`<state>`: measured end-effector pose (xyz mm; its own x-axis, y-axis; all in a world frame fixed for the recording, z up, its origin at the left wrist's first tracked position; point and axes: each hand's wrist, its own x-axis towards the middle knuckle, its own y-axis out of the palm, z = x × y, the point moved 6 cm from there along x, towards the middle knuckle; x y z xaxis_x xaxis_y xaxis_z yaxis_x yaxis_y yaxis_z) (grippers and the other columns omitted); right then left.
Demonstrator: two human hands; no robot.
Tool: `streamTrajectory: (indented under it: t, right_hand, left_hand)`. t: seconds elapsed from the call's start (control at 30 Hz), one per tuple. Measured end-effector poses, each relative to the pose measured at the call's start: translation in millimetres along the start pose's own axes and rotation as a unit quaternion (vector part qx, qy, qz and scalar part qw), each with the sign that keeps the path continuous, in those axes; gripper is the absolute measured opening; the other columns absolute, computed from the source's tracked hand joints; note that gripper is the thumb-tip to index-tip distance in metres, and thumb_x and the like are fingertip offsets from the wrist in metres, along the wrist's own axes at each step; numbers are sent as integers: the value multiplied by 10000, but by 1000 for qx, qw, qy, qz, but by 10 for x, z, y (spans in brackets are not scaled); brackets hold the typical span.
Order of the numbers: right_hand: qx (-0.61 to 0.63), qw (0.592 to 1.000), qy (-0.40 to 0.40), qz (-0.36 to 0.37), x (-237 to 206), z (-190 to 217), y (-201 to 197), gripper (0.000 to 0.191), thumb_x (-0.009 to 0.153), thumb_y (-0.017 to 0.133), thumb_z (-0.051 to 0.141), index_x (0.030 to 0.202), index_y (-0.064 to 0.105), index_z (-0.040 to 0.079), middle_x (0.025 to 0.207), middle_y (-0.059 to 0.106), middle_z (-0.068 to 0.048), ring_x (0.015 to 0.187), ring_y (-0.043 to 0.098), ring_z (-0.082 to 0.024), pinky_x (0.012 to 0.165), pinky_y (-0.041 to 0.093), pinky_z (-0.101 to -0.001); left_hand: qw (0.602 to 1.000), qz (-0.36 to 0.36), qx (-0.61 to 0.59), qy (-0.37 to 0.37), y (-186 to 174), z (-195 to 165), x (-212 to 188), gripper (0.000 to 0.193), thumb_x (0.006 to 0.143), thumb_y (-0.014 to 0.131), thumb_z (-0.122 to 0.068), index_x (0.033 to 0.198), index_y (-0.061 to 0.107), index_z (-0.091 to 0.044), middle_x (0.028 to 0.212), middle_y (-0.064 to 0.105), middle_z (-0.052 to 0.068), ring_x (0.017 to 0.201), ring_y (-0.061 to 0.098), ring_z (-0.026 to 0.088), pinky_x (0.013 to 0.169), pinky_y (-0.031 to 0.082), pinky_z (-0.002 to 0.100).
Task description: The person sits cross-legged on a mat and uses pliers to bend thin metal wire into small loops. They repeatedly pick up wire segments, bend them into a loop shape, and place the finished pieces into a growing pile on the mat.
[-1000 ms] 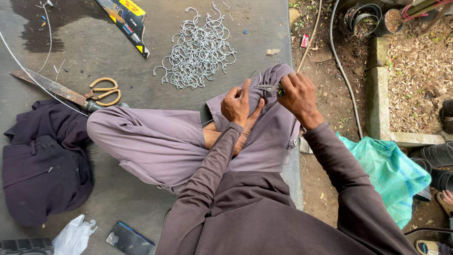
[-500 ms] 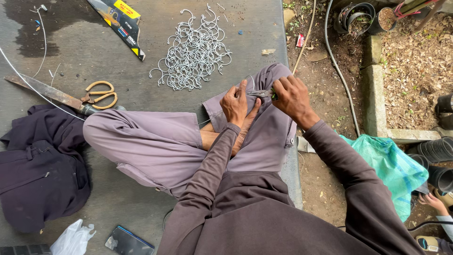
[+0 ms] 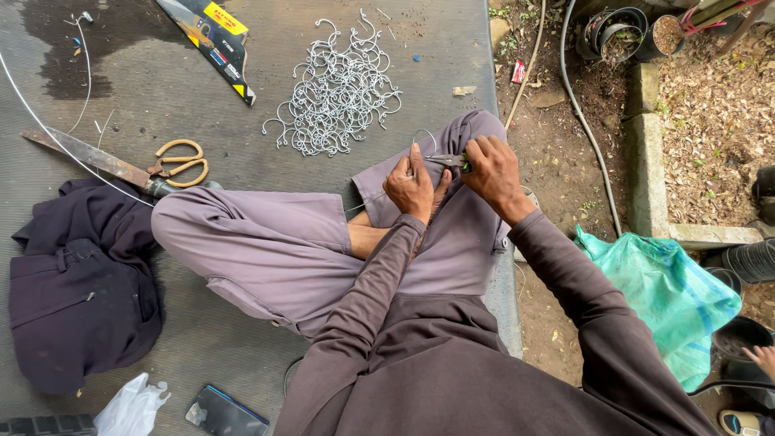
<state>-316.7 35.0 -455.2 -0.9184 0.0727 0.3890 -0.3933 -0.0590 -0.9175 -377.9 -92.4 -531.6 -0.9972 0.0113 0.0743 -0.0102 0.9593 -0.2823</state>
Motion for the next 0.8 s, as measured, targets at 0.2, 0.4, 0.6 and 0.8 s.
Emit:
streamTrajectory:
  t: [0.2,0.4,0.6,0.8]
  right_hand:
    - [19,1000,17,-2,-10,-39,82,303,672,774,113,885,562,75,870,570,-70,821,579,-283,726,504,-405]
    - [18,999,27,12,-51,-23,117,311,687,801,138,868,555,74,861,575,-73,836,587,-293,717,499,-411]
    - [-15,1000,12,-17,-108,61,-46,315,752,775,208,933,557,70,887,583,-86,856,589,-292,761,506,-433]
    - [105,988,64,88,-236,11,123,288,954,703,260,975,558,12,899,626,-184,837,611,-405,704,485,-492]
  left_hand:
    - [999,13,-42,2,0,28,-25,464,1049,572,-316,673,575,-44,489,473,89,423,410,260,475,338,422]
    - [1000,-6,2,29,-46,-38,-29,483,1056,572,-303,646,585,-47,494,475,99,434,405,261,488,322,414]
    - [983,106,-138,-58,-36,113,7,423,1056,582,-299,722,582,-40,572,449,26,550,375,112,525,349,339]
    - [922,226,-314,-8,-256,226,198,204,1076,551,-196,974,634,-40,878,580,-35,756,435,50,676,388,236]
